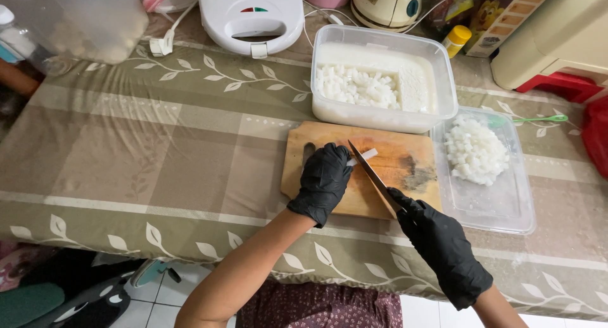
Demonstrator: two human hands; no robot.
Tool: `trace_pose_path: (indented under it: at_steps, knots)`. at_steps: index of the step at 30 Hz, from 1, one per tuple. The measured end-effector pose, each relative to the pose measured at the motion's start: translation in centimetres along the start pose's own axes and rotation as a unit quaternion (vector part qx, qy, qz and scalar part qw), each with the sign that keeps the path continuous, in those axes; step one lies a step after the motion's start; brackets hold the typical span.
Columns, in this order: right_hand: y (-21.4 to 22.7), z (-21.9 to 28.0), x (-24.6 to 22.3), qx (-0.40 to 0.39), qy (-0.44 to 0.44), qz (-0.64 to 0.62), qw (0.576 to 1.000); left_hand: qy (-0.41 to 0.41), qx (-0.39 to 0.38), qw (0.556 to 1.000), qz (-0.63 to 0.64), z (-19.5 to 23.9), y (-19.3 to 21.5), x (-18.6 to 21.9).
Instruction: Cutting agar agar strips into small cubes on a cutting board and transferring them into a plastic container.
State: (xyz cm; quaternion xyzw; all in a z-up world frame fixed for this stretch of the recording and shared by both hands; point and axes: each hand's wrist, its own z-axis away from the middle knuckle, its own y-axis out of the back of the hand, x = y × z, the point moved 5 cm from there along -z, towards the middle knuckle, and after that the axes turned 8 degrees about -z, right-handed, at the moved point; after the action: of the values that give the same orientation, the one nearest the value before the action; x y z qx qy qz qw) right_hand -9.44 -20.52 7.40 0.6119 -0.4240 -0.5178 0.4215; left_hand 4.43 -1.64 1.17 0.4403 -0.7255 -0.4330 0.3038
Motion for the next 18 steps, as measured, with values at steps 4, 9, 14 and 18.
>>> trace_pose_path:
  at_steps: [4,9,14,18]
  knots:
    - [-1.0,0.2,1.2,0.005,-0.019,0.028,0.999,0.002,0.004,1.000,0.010,-0.2,0.2,0.0]
    - [-0.2,0.2,-0.8,0.035,0.022,0.003,0.999,0.006,0.009,0.999,0.036,-0.1,0.7,-0.2]
    - [-0.8,0.1,-0.6,0.026,0.031,0.008,0.999,0.010,0.013,0.998,0.057,-0.1,1.0,-0.3]
    - [-0.7,0.0,-1.0,0.042,0.052,0.012,0.998,0.011,0.017,0.999,0.047,-0.1,1.0,-0.2]
